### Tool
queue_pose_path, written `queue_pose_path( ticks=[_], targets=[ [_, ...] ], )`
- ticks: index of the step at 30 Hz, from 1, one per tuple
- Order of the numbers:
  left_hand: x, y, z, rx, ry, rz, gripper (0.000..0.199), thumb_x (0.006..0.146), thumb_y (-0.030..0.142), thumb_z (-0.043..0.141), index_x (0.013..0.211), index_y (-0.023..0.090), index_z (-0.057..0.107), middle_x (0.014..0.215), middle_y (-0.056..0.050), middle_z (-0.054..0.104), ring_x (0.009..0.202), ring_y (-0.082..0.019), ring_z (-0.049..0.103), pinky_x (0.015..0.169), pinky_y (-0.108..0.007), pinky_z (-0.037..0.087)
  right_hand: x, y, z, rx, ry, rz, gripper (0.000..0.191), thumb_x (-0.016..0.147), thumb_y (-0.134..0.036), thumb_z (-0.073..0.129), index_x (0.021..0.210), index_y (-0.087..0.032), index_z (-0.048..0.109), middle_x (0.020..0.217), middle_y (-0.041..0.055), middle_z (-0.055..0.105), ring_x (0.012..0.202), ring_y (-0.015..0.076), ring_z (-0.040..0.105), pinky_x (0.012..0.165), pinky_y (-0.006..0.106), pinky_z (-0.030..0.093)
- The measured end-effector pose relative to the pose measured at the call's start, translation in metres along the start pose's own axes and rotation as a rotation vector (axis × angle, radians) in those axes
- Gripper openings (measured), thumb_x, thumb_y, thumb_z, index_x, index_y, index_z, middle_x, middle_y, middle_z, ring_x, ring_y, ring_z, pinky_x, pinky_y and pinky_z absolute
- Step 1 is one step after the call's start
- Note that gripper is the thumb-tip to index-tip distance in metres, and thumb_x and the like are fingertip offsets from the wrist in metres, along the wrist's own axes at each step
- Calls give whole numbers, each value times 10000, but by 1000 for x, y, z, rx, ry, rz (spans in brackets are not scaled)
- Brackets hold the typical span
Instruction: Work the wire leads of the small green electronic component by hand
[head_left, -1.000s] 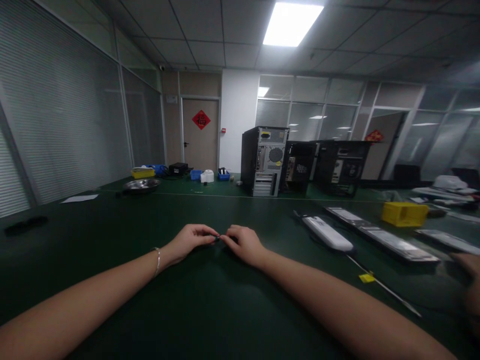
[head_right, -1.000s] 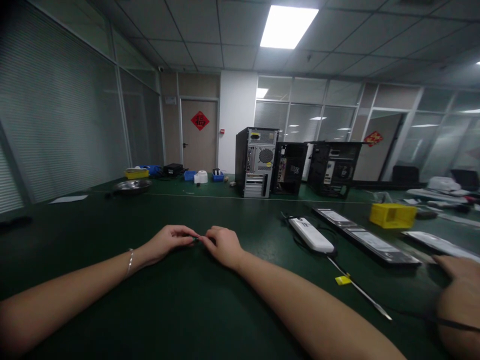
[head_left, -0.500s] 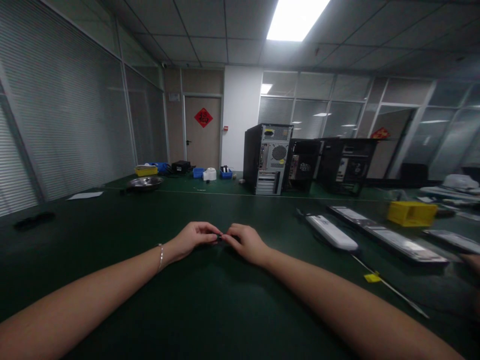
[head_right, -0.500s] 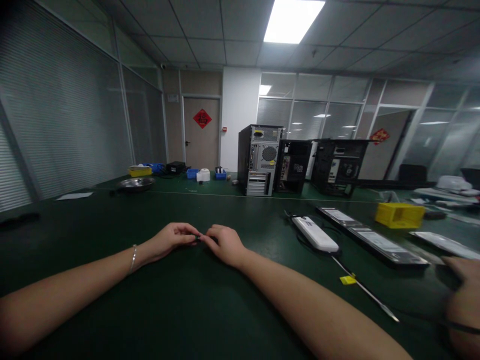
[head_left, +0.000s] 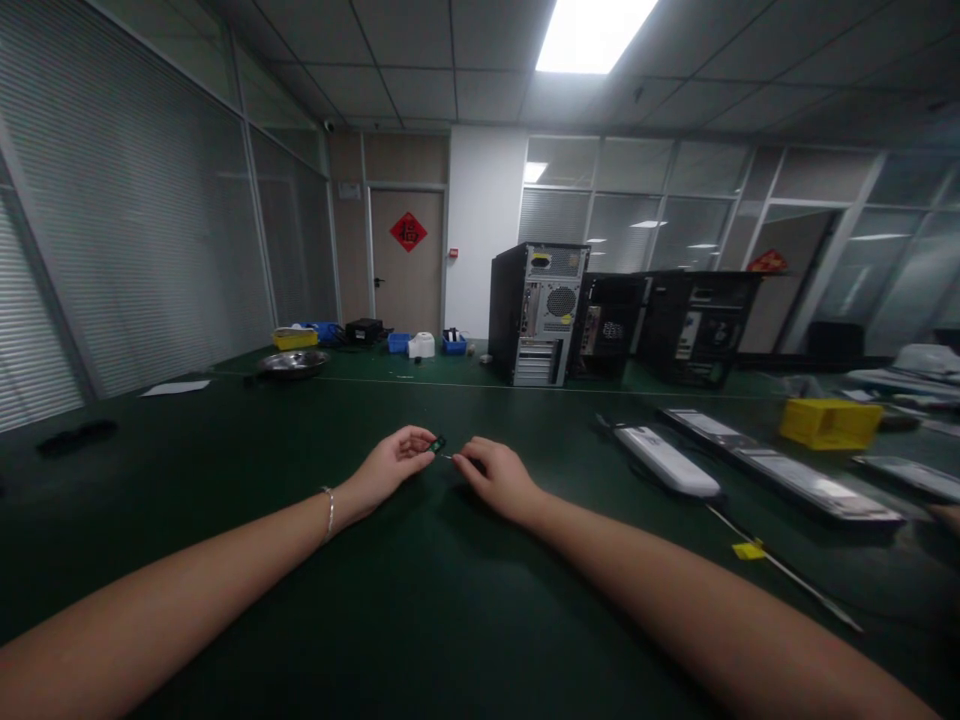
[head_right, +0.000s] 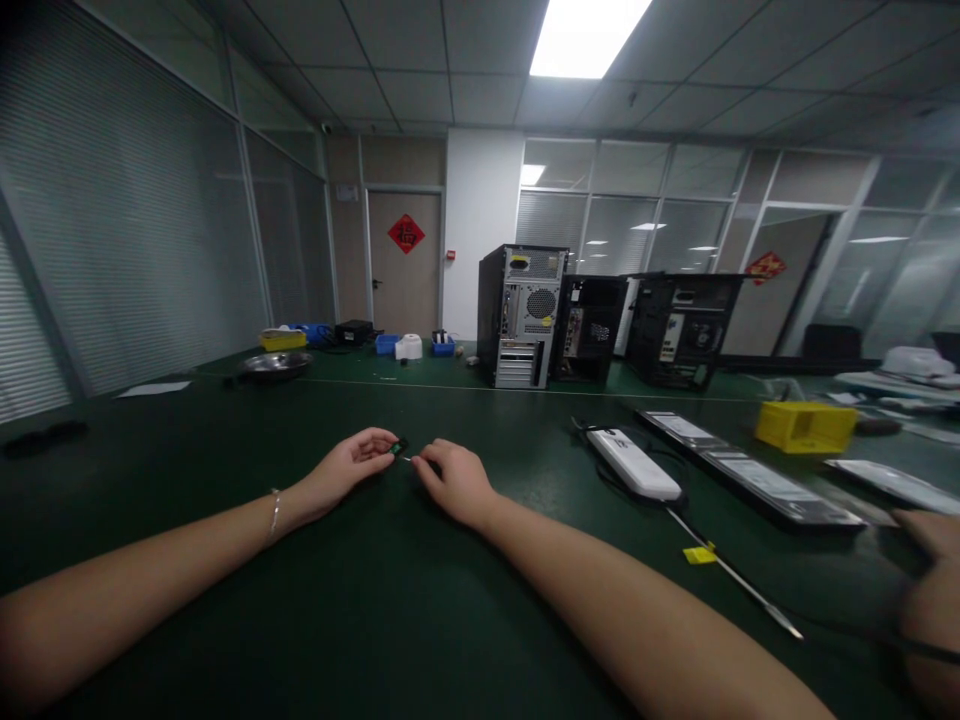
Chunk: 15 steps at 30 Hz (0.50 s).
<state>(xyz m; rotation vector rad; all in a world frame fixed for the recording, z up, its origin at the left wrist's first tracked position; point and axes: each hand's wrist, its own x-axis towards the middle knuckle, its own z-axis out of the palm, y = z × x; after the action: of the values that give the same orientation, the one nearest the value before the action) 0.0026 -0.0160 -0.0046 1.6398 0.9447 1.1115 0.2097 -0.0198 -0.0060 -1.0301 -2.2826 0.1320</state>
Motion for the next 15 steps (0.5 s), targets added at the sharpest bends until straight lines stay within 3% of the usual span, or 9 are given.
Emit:
queue_pose_path(
  ticks=[7, 15],
  targets=[
    [-3, 8, 2, 33, -70, -67, 266, 801, 259, 579, 1048, 165, 606, 1063, -74, 638, 955, -191, 607, 882, -344, 466, 0, 3, 1, -20, -16, 46, 263, 915, -319, 428, 813, -164, 614, 786, 29, 568, 726, 129, 515, 648, 239, 349],
    [-3, 4, -1, 105, -143, 11, 322, 752, 253, 637, 1063, 176, 613, 1059, -68, 646, 974, -205, 600, 876, -349, 470, -1, 1, 1, -70, -27, 31, 277, 914, -340, 425, 801, -168, 610, 774, 23, 566, 709, 123, 511, 616, 234, 327]
  ],
)
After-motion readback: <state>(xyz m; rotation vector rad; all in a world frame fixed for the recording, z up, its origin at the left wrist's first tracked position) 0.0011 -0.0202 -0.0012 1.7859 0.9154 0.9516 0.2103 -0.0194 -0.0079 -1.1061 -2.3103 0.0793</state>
